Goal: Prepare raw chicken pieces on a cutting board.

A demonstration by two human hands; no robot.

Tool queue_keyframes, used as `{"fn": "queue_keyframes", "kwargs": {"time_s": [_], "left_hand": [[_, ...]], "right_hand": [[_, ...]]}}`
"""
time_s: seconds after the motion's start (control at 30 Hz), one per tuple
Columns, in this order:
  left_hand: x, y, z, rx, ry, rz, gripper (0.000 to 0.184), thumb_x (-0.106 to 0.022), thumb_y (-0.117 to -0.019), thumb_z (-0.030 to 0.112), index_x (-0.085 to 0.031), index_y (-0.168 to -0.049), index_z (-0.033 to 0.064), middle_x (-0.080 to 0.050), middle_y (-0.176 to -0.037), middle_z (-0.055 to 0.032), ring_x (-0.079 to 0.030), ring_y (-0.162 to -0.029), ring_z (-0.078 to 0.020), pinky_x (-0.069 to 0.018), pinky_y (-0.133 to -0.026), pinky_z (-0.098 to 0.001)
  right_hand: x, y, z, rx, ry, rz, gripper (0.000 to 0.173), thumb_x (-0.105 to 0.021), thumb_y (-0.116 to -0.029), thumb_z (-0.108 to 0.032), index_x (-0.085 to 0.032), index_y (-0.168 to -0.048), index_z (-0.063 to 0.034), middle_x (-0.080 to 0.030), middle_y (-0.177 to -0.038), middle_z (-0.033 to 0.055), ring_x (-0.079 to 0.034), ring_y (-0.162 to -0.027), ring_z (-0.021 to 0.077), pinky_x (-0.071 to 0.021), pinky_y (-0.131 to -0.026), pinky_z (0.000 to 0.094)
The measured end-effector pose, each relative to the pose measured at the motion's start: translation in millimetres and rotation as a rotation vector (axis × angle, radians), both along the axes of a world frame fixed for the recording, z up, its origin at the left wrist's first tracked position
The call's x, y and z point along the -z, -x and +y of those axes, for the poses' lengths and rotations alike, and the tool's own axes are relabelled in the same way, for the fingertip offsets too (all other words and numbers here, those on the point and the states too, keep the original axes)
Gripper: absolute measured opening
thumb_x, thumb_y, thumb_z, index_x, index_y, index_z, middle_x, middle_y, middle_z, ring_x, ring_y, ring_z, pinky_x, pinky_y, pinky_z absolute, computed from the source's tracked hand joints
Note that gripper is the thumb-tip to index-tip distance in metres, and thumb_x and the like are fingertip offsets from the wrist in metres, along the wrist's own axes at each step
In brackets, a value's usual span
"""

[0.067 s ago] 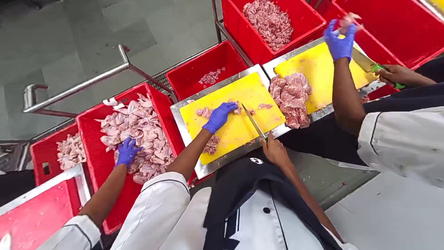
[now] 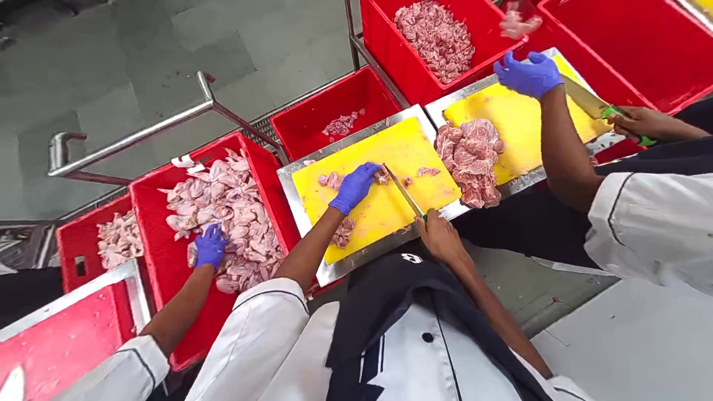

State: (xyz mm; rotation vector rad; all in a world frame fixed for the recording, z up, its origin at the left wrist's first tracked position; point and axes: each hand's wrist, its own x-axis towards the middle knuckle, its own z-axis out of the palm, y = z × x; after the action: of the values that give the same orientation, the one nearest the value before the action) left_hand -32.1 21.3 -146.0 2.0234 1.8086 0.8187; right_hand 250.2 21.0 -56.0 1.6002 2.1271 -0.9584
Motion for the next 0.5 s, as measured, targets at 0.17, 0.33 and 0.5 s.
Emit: {"fn": "queue_keyframes", "kwargs": {"time_s": [0.17,0.33,0.5], "left_hand": [[3.9,-5.5,13.0,-0.046,0.143,0.016,0.026,-0.051,-0.1035,0.003,-0.072,-0.119,0.0038,-0.068,-0.131,-0.0132,-0.063,-0.126,-0.0299,-0.049,-0.11,-0.045],[1.3,3.1,19.3,0.026,0.149,0.032,0.029,-0.048,-0.1041,0.001,-0.072,-0.12,0.003,-0.069,-0.129,-0.0143,-0.064,-0.123,-0.0315,-0.0492,-0.109,-0.0449],[0.6,10.2,19.1,-0.004,0.166,0.123,0.028,-0.051,-0.1034,0.007,-0.074,-0.117,0.0133,-0.07,-0.127,-0.0088,-0.063,-0.123,-0.0319,-0.0493,-0.105,-0.0505]], "right_hand": [[-4.1,45.1,25.2,-0.1,0.013,-0.087,0.053,-0.039,-0.1103,-0.044,-0.052,-0.132,0.0029,-0.068,-0.111,0.0253,-0.068,-0.108,0.0424,-0.0548,-0.089,0.0578],[17.5,99.2,56.7,-0.06,0.039,-0.014,0.053,-0.038,-0.1107,-0.042,-0.051,-0.134,0.0036,-0.065,-0.121,0.0246,-0.067,-0.113,0.0394,-0.0542,-0.093,0.0568],[14.6,44.2,10.4,-0.023,0.066,-0.09,0.056,-0.04,-0.1101,-0.043,-0.047,-0.139,0.0046,-0.066,-0.116,0.0265,-0.068,-0.109,0.0424,-0.0552,-0.09,0.0585]]}}
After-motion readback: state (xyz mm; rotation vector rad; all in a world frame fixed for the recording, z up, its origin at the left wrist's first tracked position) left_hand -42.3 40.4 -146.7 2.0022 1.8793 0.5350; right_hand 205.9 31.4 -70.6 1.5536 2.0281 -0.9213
